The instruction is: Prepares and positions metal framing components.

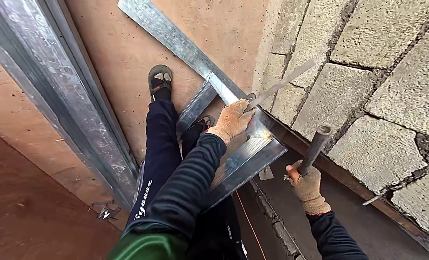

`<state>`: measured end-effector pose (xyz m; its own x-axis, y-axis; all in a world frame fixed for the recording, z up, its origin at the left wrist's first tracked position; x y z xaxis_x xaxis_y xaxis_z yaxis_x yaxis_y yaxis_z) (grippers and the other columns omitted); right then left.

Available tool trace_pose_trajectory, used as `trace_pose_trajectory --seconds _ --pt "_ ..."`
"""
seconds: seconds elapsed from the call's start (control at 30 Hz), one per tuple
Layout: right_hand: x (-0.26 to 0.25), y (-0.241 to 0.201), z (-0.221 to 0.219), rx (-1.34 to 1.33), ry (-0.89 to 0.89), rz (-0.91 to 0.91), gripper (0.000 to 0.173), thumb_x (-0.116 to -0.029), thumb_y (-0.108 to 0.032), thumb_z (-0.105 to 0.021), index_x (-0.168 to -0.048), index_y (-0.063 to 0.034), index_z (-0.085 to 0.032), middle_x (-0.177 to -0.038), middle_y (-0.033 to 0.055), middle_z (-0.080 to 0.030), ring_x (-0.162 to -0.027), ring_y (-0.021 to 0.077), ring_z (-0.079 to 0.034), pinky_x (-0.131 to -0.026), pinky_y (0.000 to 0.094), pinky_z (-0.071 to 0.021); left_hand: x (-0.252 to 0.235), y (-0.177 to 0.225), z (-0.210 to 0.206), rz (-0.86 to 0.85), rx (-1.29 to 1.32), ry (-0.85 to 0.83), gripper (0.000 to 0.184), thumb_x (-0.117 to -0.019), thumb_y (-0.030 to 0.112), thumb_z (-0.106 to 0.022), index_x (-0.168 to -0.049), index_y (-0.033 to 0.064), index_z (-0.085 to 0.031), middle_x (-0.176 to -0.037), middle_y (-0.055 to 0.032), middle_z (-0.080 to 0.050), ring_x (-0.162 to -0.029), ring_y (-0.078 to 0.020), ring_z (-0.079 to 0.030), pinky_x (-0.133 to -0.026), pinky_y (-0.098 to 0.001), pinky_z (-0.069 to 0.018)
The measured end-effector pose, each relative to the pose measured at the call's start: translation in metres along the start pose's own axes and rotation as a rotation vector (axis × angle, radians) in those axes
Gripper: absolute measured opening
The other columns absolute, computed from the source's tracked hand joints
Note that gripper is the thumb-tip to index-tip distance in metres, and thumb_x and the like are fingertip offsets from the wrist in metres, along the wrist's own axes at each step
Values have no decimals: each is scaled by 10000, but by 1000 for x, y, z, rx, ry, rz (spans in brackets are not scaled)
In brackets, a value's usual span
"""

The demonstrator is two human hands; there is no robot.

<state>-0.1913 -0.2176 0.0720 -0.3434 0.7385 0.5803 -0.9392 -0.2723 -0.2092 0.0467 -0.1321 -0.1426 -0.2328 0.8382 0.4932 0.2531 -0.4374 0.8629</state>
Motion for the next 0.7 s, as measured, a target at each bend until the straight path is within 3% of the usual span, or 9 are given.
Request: trace_pose_trajectory --seconds 0.13,0.2,0.3,0.4,0.53,0.7 --pt "51 18 -50 -524 56 -91 453 -929 -550 -671 -871 -105 -613 -628 -47 -575 -500 80 -551 -467 289 -511 0 2 -5 15 -8 9 274 -1036 272 -551 -1049 52 -714 -1044 -98 -715 -1015 -224 -675 -921 -509 -510" --pt "74 14 -77 -773 100 -189 470 -882 -617 -712 -877 -158 -613 -593 -52 -556 -462 88 -530 -443 293 -503 -1 3 -8 22 -7 7 266 -1034 266 -552 -1046 54 -712 -1059 -97 -716 -1032 -219 -675 -931 -504 -509" --pt "101 5 -106 -936 111 -300 498 -840 -617 -760 -852 -148 -595 -560 -29 -514 -436 111 -505 -432 317 -495 -2 6 -16 32 -11 -5 262 -1032 269 -554 -1024 59 -710 -1048 -91 -711 -1019 -219 -669 -915 -504 -505" --pt "115 3 -118 -843 115 -264 503 -864 -650 -712 -864 -155 -621 -600 -45 -555 -459 92 -529 -439 300 -509 -5 4 -26 31 -4 -23 275 -1036 285 -559 -1055 59 -716 -1071 -93 -714 -1045 -221 -672 -943 -511 -510" --pt "113 2 -99 -769 106 -132 558 -943 -715 -522 -912 -171 -640 -653 -83 -585 -505 32 -543 -453 224 -488 -11 0 -33 -2 18 -13 265 -1028 258 -548 -1007 46 -706 -1006 -91 -699 -981 -208 -662 -905 -478 -510" --pt "93 13 -55 -293 69 144 784 -947 -808 -338 -970 -90 -650 -714 -2 -647 -580 77 -616 -528 322 -561 -15 4 -25 64 27 -21 293 -1017 336 -577 -943 85 -709 -909 -54 -692 -889 -184 -663 -849 -480 -518"
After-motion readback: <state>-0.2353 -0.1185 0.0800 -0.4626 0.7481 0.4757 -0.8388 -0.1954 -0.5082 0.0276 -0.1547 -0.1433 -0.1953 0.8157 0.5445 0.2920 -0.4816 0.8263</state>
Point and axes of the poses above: each hand's wrist, its own x-axis away from the middle knuckle, its own z-axis out of the back of the hand, y = z × x, the point moved 2 cm from there along -x, towards the middle knuckle
